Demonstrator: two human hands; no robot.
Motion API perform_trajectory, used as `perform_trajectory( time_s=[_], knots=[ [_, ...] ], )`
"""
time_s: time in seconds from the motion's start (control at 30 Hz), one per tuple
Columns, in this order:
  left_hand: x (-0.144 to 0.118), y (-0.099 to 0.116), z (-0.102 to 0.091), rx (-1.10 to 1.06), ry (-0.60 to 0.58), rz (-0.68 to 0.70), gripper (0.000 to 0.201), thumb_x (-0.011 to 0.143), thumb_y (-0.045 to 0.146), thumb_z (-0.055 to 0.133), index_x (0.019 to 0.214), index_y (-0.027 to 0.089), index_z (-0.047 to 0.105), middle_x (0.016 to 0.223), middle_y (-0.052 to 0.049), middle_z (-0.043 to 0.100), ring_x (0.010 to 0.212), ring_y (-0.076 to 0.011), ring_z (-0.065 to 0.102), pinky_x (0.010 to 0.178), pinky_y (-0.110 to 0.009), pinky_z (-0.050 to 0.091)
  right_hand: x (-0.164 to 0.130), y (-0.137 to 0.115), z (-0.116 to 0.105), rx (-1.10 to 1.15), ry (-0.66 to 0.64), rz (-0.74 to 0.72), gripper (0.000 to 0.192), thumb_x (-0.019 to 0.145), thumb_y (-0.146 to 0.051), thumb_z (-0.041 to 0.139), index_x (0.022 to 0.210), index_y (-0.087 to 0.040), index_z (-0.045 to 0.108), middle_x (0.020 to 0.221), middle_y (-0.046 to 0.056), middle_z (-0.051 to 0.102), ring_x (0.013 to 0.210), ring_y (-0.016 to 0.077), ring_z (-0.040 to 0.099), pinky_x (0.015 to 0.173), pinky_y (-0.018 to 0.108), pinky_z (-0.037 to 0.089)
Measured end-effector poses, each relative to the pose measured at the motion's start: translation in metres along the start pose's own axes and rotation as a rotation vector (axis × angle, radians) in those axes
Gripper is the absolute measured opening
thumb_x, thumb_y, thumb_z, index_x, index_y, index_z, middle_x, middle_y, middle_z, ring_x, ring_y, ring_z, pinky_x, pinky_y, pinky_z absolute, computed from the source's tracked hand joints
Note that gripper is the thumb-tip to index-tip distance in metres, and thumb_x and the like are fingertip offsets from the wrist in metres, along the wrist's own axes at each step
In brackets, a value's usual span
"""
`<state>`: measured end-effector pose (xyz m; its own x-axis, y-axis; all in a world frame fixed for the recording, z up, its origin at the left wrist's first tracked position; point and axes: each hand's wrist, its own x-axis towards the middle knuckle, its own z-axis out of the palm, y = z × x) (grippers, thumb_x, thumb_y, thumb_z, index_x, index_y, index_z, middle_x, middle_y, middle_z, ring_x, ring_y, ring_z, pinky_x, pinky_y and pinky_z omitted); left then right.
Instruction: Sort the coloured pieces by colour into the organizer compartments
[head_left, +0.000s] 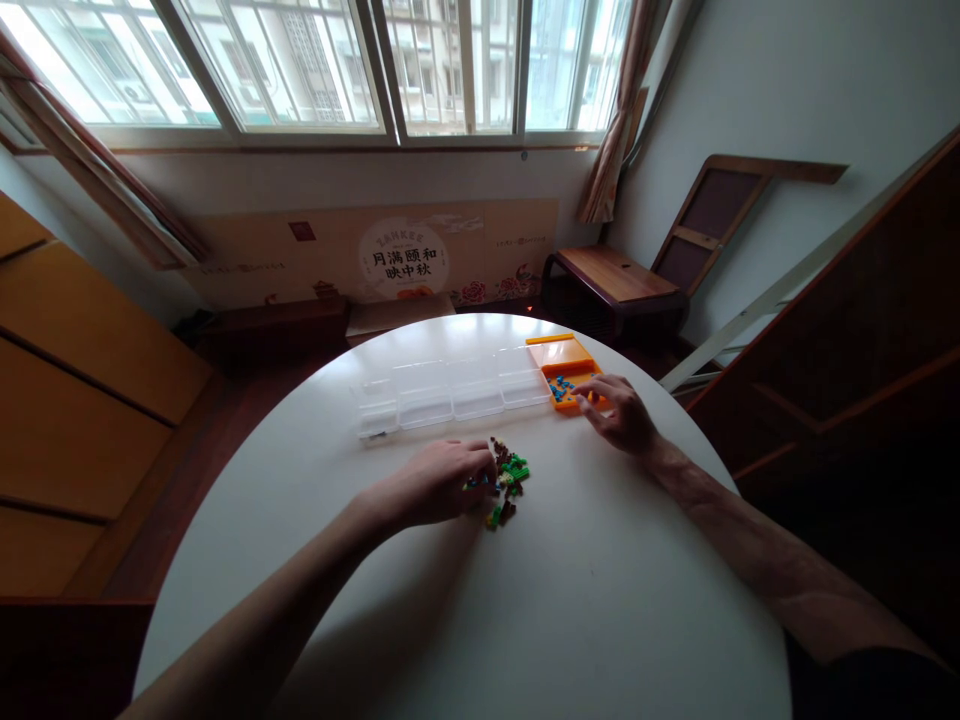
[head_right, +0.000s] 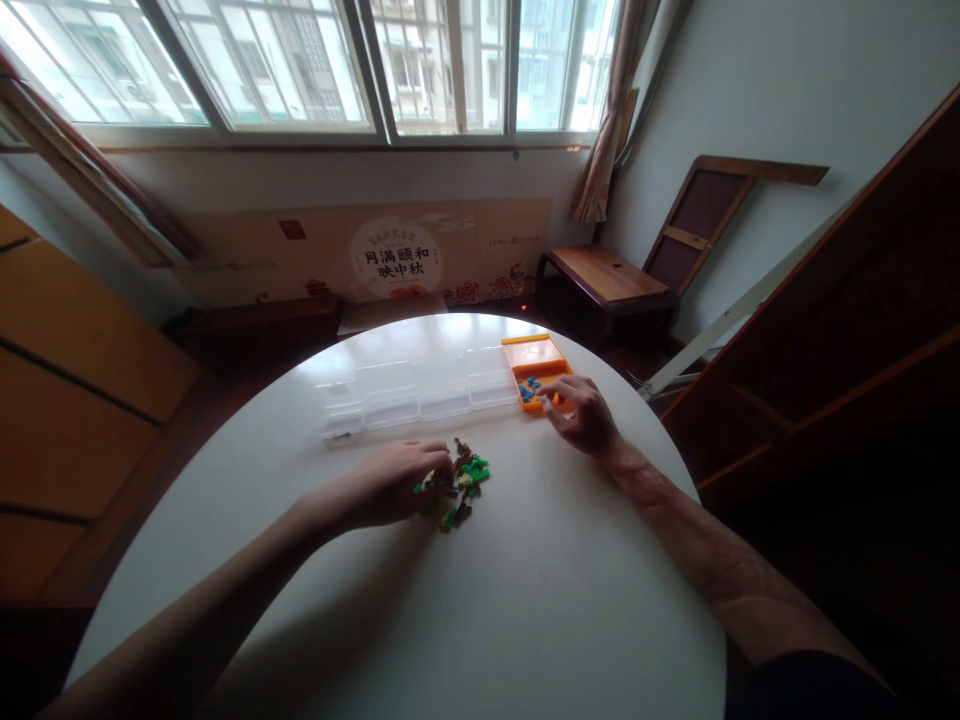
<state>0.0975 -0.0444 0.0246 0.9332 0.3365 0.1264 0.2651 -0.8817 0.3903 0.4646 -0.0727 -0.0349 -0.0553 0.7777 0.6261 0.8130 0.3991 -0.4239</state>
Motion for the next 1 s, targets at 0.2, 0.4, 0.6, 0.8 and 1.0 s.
perform_trajectory(
  time_s=[0.2,0.4,0.6,0.8,1.0],
  knots=[
    [-0.006,-0.011,-0.008,-0.038,0.115,-0.020,0.013,0.113,0.030,0.061,0.108,0.022,0.070,0.107,-0.005,0.077,0.091,-0.0175,0.074,0.078,-0.028,0.049,0.008,-0.048,0.000,0.142,-0.141,-0.171,0.012,0.104,-0.029,0.068,0.100,-0.027,0.079,0.094,0.005,0.078,0.088,0.0252,0.072,0.090,0.043,0.057],
    [-0.002,-0.012,-0.009,0.069,0.220,0.011,0.018,0.113,0.036,0.063,0.108,0.022,0.073,0.104,-0.004,0.078,0.086,-0.0177,0.073,0.078,-0.029,0.049,0.001,-0.104,0.023,0.474,-0.389,-0.023,0.013,0.104,-0.037,0.075,0.104,-0.025,0.080,0.094,0.002,0.080,0.079,0.0183,0.069,0.075,0.033,0.056],
    [-0.005,-0.012,-0.009,0.161,0.245,0.036,0.012,0.111,0.031,0.066,0.110,0.023,0.074,0.103,-0.003,0.077,0.082,-0.0177,0.072,0.078,-0.030,0.048,0.000,-0.119,0.037,0.606,-0.394,0.019,0.018,0.104,-0.042,0.078,0.102,-0.024,0.081,0.093,0.002,0.080,0.080,0.0175,0.067,0.076,0.032,0.055],
    [-0.004,-0.013,-0.007,0.167,0.249,0.047,0.014,0.111,0.032,0.064,0.108,0.022,0.074,0.100,-0.003,0.077,0.081,-0.0173,0.071,0.077,-0.030,0.047,-0.002,-0.126,0.039,0.618,-0.381,-0.006,0.018,0.107,-0.039,0.074,0.102,-0.024,0.081,0.092,0.002,0.078,0.077,0.0170,0.066,0.074,0.031,0.054],
    [-0.012,-0.014,-0.020,0.098,0.116,-0.031,0.006,0.100,0.024,0.074,0.097,0.024,0.078,0.099,-0.001,0.080,0.080,-0.0162,0.072,0.074,-0.028,0.044,0.013,-0.093,0.021,0.288,-0.183,-0.046,0.015,0.106,-0.033,0.072,0.097,-0.024,0.079,0.087,0.003,0.077,0.076,0.0194,0.067,0.079,0.036,0.055]
  ],
)
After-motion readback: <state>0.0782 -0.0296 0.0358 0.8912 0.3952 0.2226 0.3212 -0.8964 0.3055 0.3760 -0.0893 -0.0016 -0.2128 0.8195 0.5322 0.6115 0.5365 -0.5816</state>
